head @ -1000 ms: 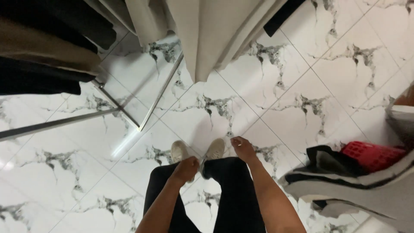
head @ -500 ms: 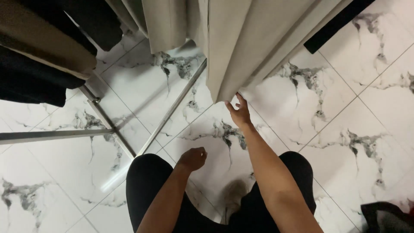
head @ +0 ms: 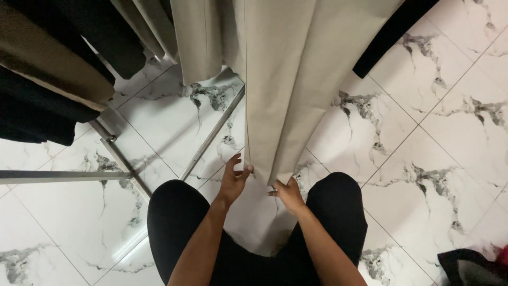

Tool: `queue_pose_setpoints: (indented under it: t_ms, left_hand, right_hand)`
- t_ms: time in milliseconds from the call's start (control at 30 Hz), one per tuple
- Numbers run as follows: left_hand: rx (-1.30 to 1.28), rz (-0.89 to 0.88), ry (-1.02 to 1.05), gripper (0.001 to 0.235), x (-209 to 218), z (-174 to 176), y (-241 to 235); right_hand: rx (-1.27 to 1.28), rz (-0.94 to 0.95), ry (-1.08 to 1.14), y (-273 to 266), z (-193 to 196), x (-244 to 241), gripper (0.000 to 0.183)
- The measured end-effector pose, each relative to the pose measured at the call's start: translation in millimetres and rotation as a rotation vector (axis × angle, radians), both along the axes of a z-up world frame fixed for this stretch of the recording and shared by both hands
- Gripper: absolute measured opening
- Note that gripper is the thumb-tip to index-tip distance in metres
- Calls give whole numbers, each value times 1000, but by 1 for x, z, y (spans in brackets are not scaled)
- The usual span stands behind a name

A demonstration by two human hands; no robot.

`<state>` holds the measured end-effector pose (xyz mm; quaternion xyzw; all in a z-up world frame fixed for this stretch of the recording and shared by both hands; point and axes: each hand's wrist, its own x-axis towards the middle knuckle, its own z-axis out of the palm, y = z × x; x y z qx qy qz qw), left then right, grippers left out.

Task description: The person picks up a pair of pants, attaches them to a clip hanger, and hangs them on a clothing rack.

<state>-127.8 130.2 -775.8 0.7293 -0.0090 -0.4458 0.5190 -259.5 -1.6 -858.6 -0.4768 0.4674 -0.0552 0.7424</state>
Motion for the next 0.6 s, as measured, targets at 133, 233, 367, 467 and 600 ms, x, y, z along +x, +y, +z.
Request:
queue_pose_setpoints:
  t_ms: [133, 233, 367, 467, 600]
  left_hand:
    - [-107, 30, 28, 62, -23, -38, -7]
    - [-146, 95, -23, 55, -42, -56, -8]
    - [-125, 66, -168, 59, -49, -32, -12]
    - [-146, 75, -242, 53, -56, -36, -13]
    - [-162, 87, -217, 45, -64, -45, -15]
  right_hand:
    - [2, -4, 7, 4, 49, -1, 50]
    - [-87, 146, 48, -3, 18, -23, 39]
    - [-242, 271, 24, 0, 53, -31, 9]
    - [-221, 243, 7, 11, 84, -36, 16]
    - [-187, 249, 1, 26, 114, -39, 17]
